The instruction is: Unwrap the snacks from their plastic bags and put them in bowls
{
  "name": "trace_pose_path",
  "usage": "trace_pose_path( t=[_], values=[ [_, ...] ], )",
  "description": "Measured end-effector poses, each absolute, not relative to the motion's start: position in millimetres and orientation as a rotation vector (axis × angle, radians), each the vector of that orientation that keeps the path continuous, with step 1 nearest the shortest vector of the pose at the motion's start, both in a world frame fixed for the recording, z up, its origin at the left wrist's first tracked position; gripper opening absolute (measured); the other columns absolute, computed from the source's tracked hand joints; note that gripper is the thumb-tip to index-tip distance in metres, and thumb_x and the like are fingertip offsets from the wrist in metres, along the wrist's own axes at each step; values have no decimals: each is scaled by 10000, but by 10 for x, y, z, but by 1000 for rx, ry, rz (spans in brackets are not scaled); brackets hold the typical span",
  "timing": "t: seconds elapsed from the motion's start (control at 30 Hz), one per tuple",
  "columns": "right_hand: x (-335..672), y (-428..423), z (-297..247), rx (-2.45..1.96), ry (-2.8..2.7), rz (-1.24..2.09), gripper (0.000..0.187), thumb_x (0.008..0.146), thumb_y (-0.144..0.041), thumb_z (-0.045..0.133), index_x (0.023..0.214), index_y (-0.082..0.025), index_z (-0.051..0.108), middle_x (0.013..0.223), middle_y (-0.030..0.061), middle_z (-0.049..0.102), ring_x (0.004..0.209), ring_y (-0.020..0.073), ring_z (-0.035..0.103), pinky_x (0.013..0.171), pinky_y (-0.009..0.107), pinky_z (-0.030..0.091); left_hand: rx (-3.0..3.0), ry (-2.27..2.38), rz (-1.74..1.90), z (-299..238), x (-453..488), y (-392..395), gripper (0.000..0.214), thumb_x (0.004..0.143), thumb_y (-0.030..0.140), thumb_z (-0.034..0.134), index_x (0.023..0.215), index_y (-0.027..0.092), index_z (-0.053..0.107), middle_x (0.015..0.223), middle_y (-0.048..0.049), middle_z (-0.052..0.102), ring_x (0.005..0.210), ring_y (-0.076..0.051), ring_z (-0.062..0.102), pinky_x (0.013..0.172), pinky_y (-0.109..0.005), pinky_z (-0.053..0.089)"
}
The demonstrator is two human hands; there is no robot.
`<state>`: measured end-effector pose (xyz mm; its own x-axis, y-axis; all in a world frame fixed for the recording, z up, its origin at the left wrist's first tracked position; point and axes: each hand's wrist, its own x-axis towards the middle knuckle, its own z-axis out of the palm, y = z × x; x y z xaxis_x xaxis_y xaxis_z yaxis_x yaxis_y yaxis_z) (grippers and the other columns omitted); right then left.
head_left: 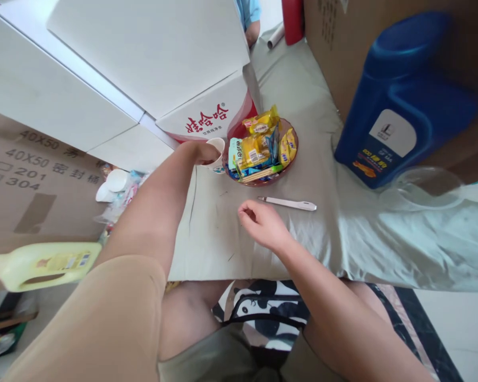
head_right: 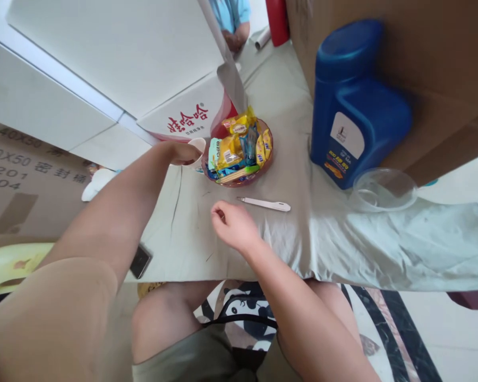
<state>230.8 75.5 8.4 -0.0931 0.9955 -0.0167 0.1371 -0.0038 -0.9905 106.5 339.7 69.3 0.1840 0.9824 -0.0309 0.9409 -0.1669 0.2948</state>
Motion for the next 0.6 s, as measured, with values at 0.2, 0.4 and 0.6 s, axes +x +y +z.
trace_pose_path(
  t=[0.2, 0.4, 0.6],
  values=[
    [2315, 738, 62, -1251, -1322, 1197, 128, 859, -288, 513, 811, -217, 609, 689, -2, 649, 636, 153, 566, 624, 270, 399, 2389, 1973, 543, 1043, 880, 3103, 143, 745, 64, 594, 763, 201, 633, 796, -55, 646, 966, -270, 652, 943, -416, 472],
    [2479, 529, -116, -1348, -1326, 1008, 176, 811, -361, 539, 843, -213, 628, 687, 7, 643, 603, 158, 555, 599, 288, 403, 2062, 1539, 1039, 750, 353, 1761, 107, 790, 121, 569, 732, 210, 560, 661, 22, 556, 656, -144, 509, 676, -268, 430],
    [2531, 218, -334, -1637, -1366, 800, 267, 749, -442, 608, 880, -215, 658, 612, -23, 549, 521, 166, 507, 526, 315, 379, 1592, 1372, 987, 60, 217, 758, 226, 849, 280, 564, 656, 227, 458, 589, 45, 411, 577, -130, 405, 578, -281, 331]
  ],
)
